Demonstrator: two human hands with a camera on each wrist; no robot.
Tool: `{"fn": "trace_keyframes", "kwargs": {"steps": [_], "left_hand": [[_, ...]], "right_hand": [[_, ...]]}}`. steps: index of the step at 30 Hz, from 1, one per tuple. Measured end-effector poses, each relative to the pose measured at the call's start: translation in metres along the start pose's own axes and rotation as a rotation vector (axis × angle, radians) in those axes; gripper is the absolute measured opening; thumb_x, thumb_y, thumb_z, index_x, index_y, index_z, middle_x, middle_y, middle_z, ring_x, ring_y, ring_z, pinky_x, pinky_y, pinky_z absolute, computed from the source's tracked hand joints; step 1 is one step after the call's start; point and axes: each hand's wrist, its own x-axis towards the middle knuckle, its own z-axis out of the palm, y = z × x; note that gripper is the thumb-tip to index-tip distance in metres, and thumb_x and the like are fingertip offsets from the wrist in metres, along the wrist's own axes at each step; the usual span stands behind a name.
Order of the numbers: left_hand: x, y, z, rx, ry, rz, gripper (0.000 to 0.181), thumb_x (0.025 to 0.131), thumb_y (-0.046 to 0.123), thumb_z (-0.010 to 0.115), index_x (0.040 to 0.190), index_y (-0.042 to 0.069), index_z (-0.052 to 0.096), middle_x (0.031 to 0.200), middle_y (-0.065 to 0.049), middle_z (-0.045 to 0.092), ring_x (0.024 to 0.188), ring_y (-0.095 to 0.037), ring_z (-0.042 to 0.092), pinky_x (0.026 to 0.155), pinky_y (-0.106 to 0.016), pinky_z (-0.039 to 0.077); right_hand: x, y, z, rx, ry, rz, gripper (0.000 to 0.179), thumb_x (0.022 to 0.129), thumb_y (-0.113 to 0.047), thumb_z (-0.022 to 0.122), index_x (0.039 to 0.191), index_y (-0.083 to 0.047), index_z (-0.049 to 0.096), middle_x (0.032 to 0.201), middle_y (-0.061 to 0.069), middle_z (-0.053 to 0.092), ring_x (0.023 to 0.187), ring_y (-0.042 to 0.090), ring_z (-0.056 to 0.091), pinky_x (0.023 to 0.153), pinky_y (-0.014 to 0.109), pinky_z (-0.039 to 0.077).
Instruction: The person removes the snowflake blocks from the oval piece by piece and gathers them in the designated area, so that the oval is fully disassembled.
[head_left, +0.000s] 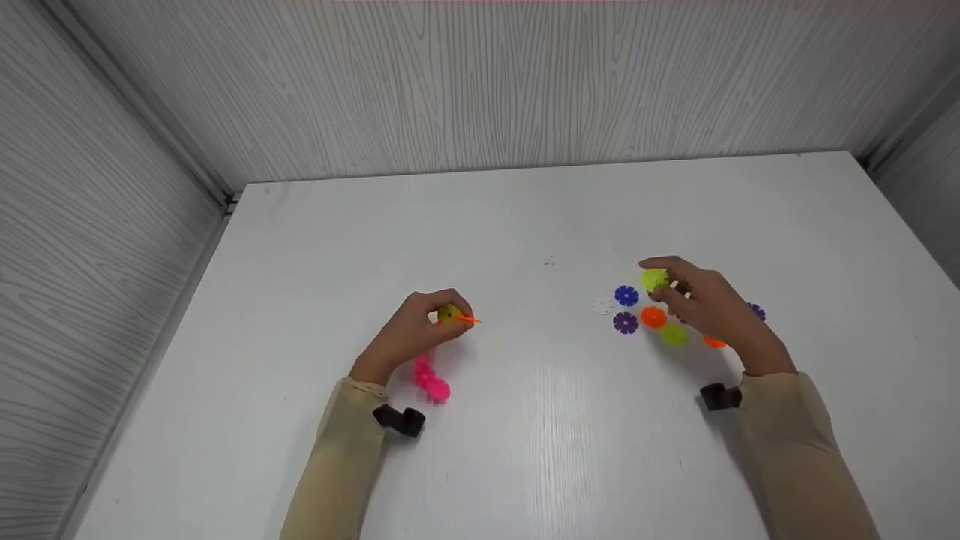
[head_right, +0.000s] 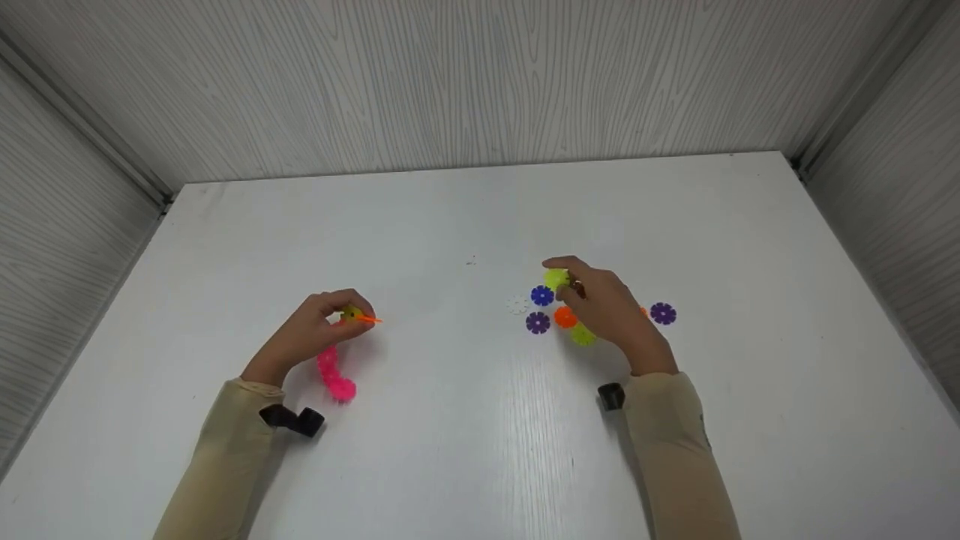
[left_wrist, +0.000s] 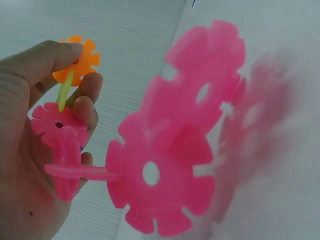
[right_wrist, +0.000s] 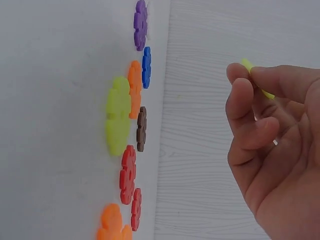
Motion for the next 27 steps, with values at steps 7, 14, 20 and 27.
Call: {"fn": "trace_keyframes", "kwargs": {"steps": [7,14,20,27], "left_hand": [[0.0001,-0.0022,0.002,0.019,-0.03,-0.03,0.006,0.091,0.021,0.064,0.095,0.023,0.067,0.101,0.002,0.065,0.095,-0.019,0.054,0.078,-0.032,0.048],[0.0012,-0.0027,0.0036,0.038,-0.04,-0.048,0.008,0.092,0.02,0.063,0.099,0.023,0.066,0.105,0.0,0.064,0.096,-0.02,0.053,0.077,-0.03,0.048],[0.0013,-0.0042,0.0053,0.042,-0.049,-0.037,0.009,0.092,0.02,0.063,0.1,0.021,0.066,0.105,-0.001,0.065,0.094,-0.02,0.053,0.077,-0.029,0.048],[0.0015,-0.0018,0.0062,0.037,-0.061,-0.054,0.009,0.092,0.02,0.063,0.101,0.02,0.065,0.105,-0.002,0.065,0.094,-0.02,0.053,0.078,-0.029,0.048]], "right_hand": [[0.0009,0.0023,0.0002,0.049,-0.048,0.065,0.042,0.1,-0.015,0.048,0.142,-0.015,0.041,0.105,0.017,0.065,0.076,0.026,0.055,0.065,0.022,0.049],[0.0006,0.0028,-0.0014,0.041,-0.114,0.121,0.034,0.098,-0.015,0.051,0.132,-0.015,0.047,0.106,0.015,0.065,0.083,0.027,0.058,0.073,0.028,0.051],[-0.0012,0.0043,-0.002,0.022,-0.206,0.105,0.033,0.096,-0.011,0.054,0.129,-0.013,0.055,0.104,0.014,0.063,0.078,0.021,0.059,0.071,0.031,0.05],[-0.001,0.0082,-0.0041,0.057,-0.282,0.082,0.03,0.097,-0.008,0.051,0.126,-0.007,0.059,0.086,0.01,0.07,0.07,0.016,0.058,0.069,0.03,0.049]]}}
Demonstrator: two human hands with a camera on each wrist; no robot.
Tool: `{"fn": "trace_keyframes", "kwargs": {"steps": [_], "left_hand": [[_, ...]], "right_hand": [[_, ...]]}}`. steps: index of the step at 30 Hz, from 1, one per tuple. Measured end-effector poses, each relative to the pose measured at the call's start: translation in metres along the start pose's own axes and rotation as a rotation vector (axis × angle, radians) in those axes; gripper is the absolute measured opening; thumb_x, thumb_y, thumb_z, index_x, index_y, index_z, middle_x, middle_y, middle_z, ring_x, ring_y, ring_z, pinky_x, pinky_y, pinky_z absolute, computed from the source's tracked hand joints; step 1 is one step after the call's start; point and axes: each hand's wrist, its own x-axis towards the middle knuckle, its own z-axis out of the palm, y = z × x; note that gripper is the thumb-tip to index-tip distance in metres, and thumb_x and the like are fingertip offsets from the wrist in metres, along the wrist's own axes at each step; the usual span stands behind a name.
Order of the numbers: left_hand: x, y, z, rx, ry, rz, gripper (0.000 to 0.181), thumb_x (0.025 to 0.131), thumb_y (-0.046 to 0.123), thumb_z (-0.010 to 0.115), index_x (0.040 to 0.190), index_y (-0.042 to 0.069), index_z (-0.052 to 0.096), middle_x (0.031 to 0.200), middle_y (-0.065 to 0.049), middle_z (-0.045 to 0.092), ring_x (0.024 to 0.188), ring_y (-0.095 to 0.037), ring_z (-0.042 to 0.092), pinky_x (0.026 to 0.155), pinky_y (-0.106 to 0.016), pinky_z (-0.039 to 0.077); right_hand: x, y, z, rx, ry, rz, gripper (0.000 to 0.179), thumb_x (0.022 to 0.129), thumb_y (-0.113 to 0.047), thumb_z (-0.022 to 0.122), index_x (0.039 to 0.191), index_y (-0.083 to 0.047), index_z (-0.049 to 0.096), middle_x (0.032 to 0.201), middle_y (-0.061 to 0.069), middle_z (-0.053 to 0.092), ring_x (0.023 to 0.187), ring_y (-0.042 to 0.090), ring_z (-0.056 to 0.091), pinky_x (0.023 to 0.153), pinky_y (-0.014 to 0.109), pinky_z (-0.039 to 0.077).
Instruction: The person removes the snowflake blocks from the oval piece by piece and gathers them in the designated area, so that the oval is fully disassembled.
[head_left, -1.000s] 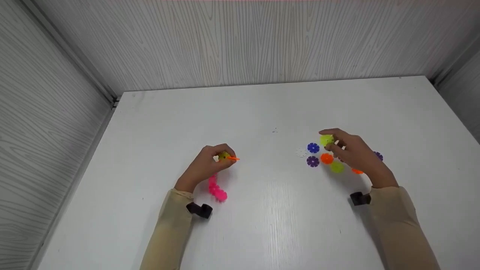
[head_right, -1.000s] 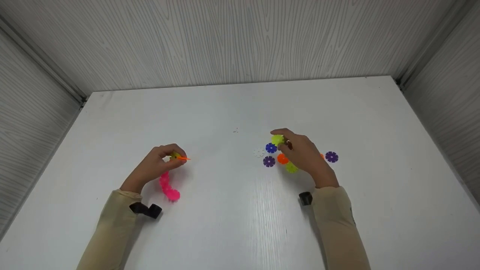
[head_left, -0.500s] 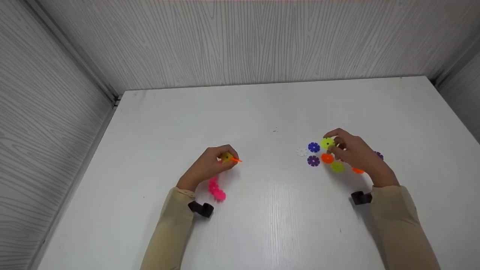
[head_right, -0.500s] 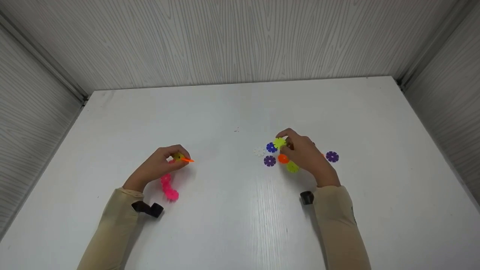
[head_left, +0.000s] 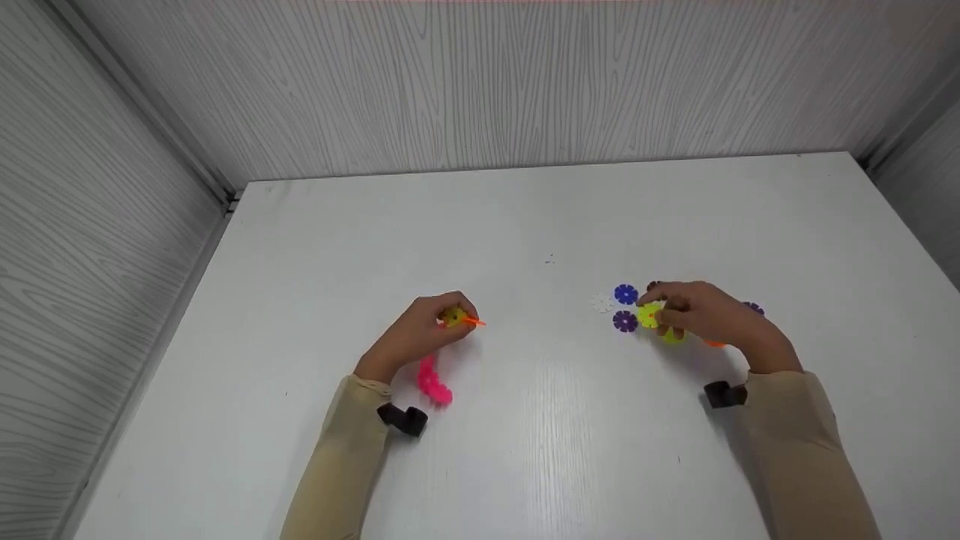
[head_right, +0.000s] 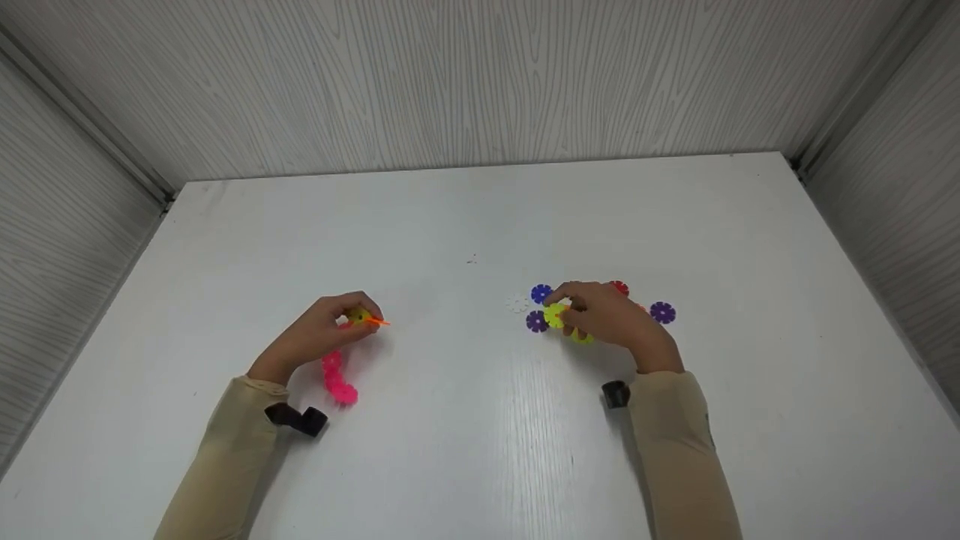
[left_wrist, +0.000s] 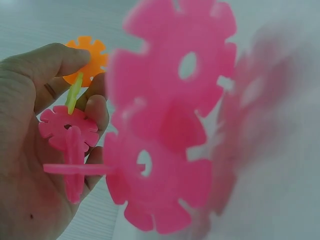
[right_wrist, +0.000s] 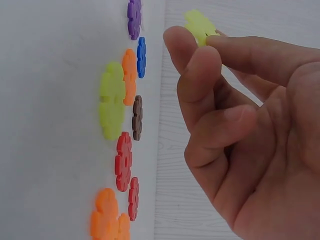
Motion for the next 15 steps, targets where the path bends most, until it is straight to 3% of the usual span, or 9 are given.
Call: {"fn": "trace_keyframes", "kwargs": {"steps": [8,15], "left_hand": [[-0.0004,-0.0022,-0.0004,-0.045,-0.021,-0.008,0.011,0.089,0.017,0.064,0.1,0.02,0.065,0.102,-0.002,0.062,0.09,-0.019,0.052,0.074,-0.029,0.046],[-0.0004,-0.0028,-0.0008,-0.077,-0.053,-0.038,0.019,0.087,0.015,0.06,0.103,0.022,0.064,0.1,-0.002,0.059,0.086,-0.019,0.05,0.069,-0.027,0.043]], "right_hand": [[0.0005,-0.0001,0.0015,-0.034,-0.055,0.075,0.03,0.096,-0.015,0.054,0.126,-0.012,0.06,0.084,0.005,0.069,0.073,0.019,0.055,0.061,0.028,0.041],[0.0015,0.0006,0.0054,-0.024,-0.064,0.092,0.031,0.095,-0.016,0.056,0.125,-0.013,0.062,0.089,0.006,0.064,0.075,0.018,0.055,0.064,0.027,0.043]]}}
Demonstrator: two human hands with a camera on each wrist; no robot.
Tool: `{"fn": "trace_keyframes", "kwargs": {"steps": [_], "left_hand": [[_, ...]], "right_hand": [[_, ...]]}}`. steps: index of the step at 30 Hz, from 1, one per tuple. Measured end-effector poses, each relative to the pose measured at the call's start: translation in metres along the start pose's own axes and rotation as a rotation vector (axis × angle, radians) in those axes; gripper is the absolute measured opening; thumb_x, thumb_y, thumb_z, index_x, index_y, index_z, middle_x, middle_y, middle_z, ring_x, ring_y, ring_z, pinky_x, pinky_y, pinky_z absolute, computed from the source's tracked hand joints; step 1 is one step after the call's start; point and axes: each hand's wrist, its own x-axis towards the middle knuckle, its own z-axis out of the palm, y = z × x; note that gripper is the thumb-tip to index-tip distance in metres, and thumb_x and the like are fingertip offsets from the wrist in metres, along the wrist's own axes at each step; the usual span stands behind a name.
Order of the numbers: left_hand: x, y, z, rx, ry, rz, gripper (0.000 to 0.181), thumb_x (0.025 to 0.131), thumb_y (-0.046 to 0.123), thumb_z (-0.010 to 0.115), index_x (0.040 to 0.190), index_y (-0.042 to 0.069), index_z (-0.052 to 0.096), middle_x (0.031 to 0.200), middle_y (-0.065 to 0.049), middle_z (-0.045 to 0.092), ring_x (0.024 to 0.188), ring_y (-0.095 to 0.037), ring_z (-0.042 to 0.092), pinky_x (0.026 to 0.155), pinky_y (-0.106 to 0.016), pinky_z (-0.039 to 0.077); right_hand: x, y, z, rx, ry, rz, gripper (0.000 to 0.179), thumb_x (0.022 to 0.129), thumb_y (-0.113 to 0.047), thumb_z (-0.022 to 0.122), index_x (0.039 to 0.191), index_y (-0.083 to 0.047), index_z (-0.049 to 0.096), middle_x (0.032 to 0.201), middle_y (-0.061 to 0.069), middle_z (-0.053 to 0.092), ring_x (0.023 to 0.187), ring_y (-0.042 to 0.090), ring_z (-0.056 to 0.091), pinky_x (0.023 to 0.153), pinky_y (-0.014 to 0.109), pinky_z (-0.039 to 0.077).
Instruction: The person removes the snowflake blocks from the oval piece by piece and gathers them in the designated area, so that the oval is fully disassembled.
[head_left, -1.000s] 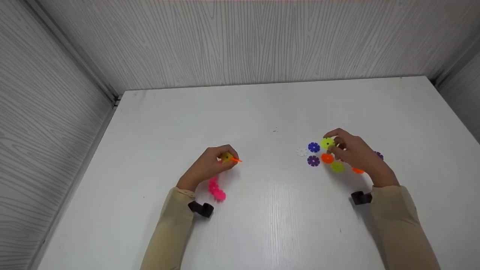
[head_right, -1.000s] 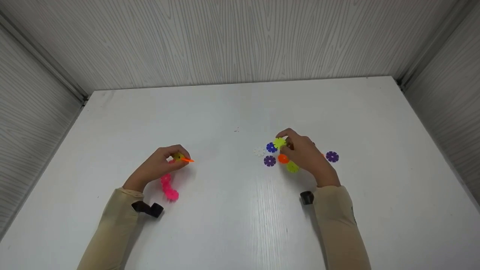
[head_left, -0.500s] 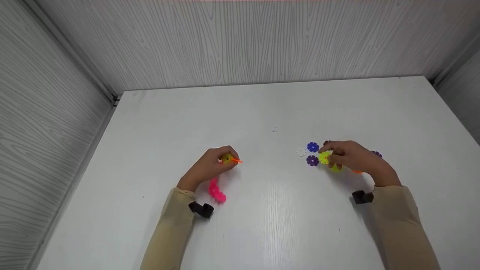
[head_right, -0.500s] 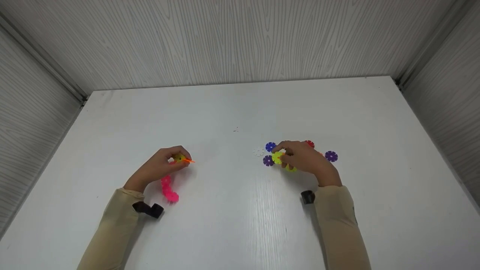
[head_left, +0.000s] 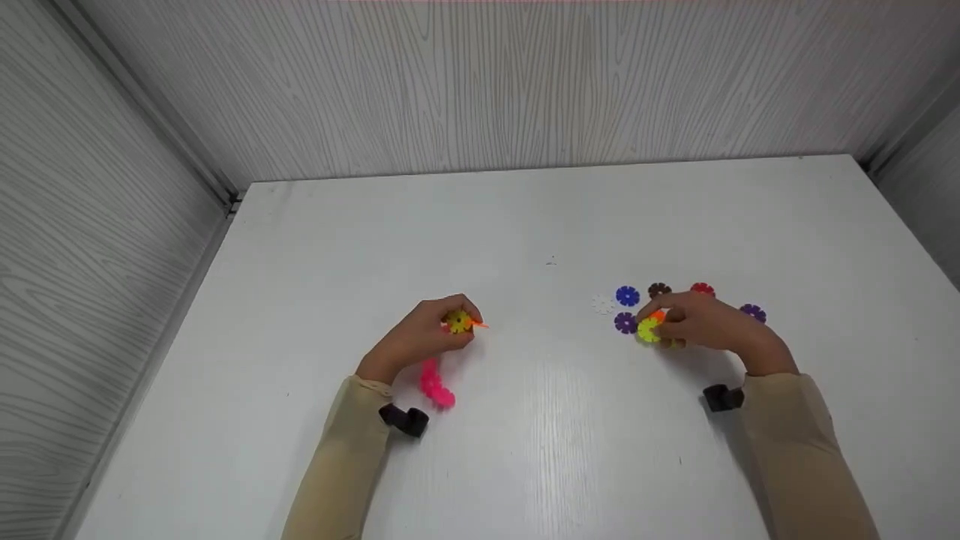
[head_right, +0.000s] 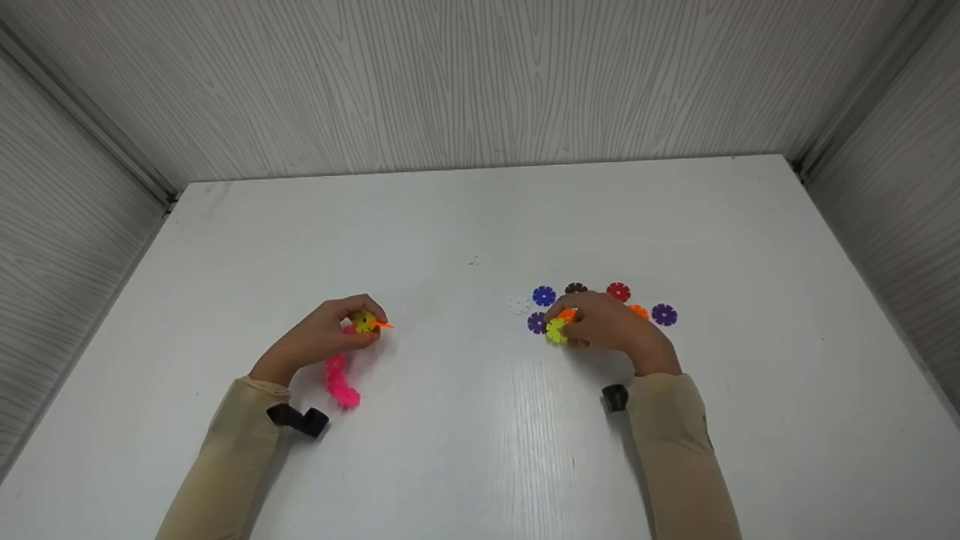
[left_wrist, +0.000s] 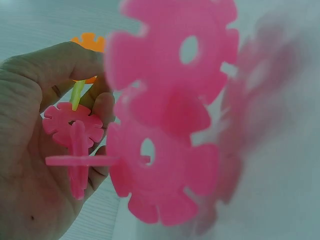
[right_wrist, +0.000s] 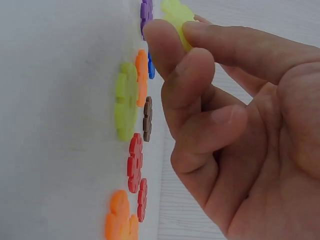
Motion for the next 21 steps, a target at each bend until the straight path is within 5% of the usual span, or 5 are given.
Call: {"fn": "trace_keyframes", "kwargs": {"steps": [21], "left_hand": [[0.0017,-0.0013,0.0013,0.079,0.013,-0.035,0.035,0.089,0.019,0.062,0.123,0.018,0.05,0.099,-0.005,0.059,0.087,-0.018,0.05,0.075,-0.028,0.043]], "right_hand": [[0.0017,0.0022,0.0067,-0.054,-0.008,0.047,0.032,0.091,-0.014,0.059,0.123,-0.016,0.065,0.118,0.015,0.06,0.078,0.019,0.053,0.07,0.027,0.046]]}}
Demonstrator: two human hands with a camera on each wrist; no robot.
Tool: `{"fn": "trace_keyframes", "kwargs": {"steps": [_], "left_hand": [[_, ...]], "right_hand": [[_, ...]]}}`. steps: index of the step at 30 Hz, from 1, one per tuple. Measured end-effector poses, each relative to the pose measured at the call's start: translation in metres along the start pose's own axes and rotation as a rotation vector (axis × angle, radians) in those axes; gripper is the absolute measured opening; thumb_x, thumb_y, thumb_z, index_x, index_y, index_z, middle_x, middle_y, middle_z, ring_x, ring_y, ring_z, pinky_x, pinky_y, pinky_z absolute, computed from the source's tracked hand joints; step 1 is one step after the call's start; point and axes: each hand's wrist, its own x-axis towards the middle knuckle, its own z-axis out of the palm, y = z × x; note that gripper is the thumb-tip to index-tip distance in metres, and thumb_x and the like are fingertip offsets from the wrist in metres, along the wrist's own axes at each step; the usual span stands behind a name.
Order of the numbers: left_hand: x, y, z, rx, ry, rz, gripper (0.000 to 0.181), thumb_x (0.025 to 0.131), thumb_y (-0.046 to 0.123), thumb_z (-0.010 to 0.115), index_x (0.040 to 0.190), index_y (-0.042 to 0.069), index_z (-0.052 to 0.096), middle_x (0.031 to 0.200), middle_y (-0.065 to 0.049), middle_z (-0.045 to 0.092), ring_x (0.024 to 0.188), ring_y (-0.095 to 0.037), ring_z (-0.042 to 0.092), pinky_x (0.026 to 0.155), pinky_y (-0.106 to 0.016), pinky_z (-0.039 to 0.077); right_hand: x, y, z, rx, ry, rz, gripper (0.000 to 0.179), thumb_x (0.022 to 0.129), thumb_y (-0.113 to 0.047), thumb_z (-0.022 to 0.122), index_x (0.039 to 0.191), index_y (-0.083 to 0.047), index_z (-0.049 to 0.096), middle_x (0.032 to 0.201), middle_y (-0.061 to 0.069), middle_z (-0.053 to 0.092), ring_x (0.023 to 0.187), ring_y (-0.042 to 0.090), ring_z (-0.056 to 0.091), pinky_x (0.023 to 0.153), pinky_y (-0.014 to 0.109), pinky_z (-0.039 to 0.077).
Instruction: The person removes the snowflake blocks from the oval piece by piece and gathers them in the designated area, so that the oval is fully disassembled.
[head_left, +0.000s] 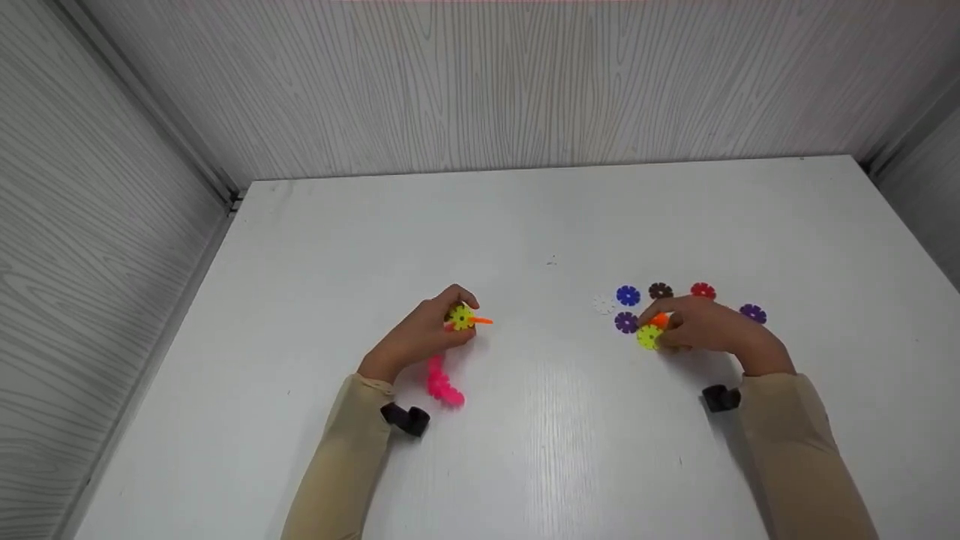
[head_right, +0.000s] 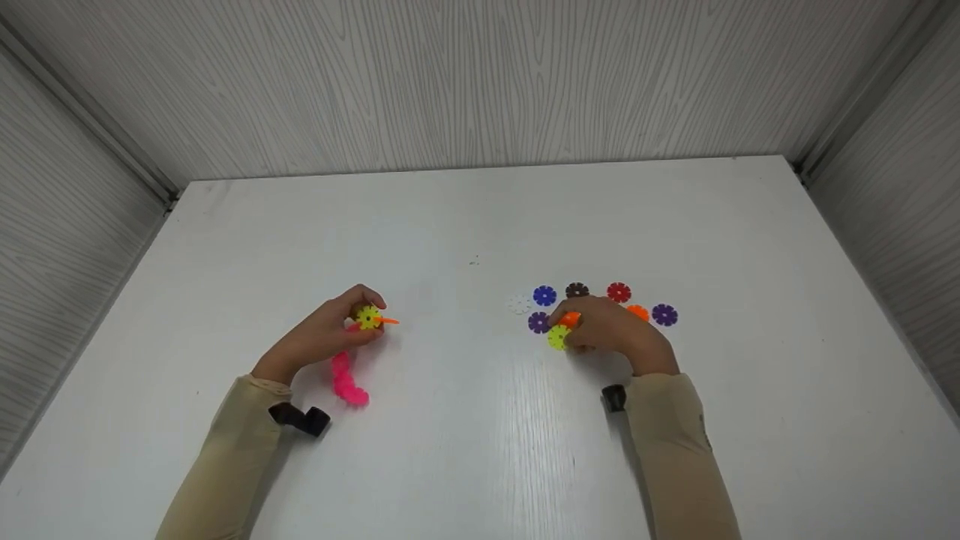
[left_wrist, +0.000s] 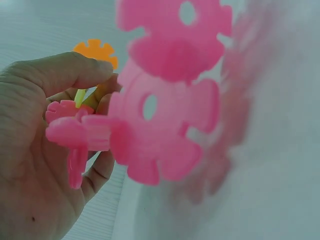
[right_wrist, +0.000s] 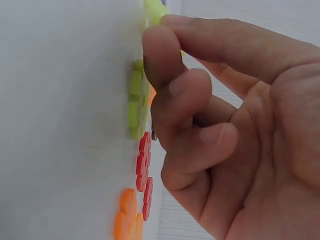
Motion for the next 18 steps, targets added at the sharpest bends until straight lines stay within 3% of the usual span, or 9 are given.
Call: {"fn": "trace_keyframes", "kwargs": {"steps": [5,9,13,18], "left_hand": [[0.002,-0.001,0.002,0.006,0.019,0.006,0.034,0.088,0.021,0.066,0.118,0.017,0.049,0.099,-0.004,0.062,0.088,-0.017,0.053,0.079,-0.029,0.044],[0.003,-0.001,0.003,-0.007,0.024,-0.029,0.034,0.087,0.026,0.07,0.115,0.02,0.051,0.096,-0.002,0.064,0.088,-0.017,0.056,0.077,-0.03,0.046],[0.003,0.001,0.004,0.005,0.027,-0.05,0.035,0.086,0.027,0.072,0.116,0.022,0.055,0.102,-0.002,0.066,0.093,-0.017,0.059,0.079,-0.031,0.047],[0.003,0.002,0.006,0.046,0.043,-0.024,0.037,0.086,0.026,0.073,0.121,0.023,0.06,0.104,0.001,0.067,0.099,-0.017,0.059,0.084,-0.032,0.049]], "right_hand": [[0.001,-0.001,-0.001,0.004,0.006,0.011,0.034,0.092,-0.016,0.058,0.125,-0.016,0.063,0.115,0.014,0.062,0.084,0.02,0.055,0.074,0.03,0.05],[0.001,-0.001,-0.004,-0.001,0.041,0.004,0.036,0.093,-0.021,0.059,0.129,-0.017,0.059,0.107,0.012,0.063,0.088,0.022,0.056,0.077,0.032,0.051],[0.0,-0.006,-0.005,0.015,0.069,-0.051,0.038,0.094,-0.019,0.058,0.131,-0.012,0.055,0.098,0.009,0.061,0.082,0.02,0.056,0.072,0.029,0.048],[-0.002,-0.015,-0.004,0.044,0.107,-0.122,0.036,0.096,-0.02,0.057,0.13,-0.01,0.055,0.103,0.01,0.063,0.082,0.019,0.06,0.072,0.031,0.05]]}}
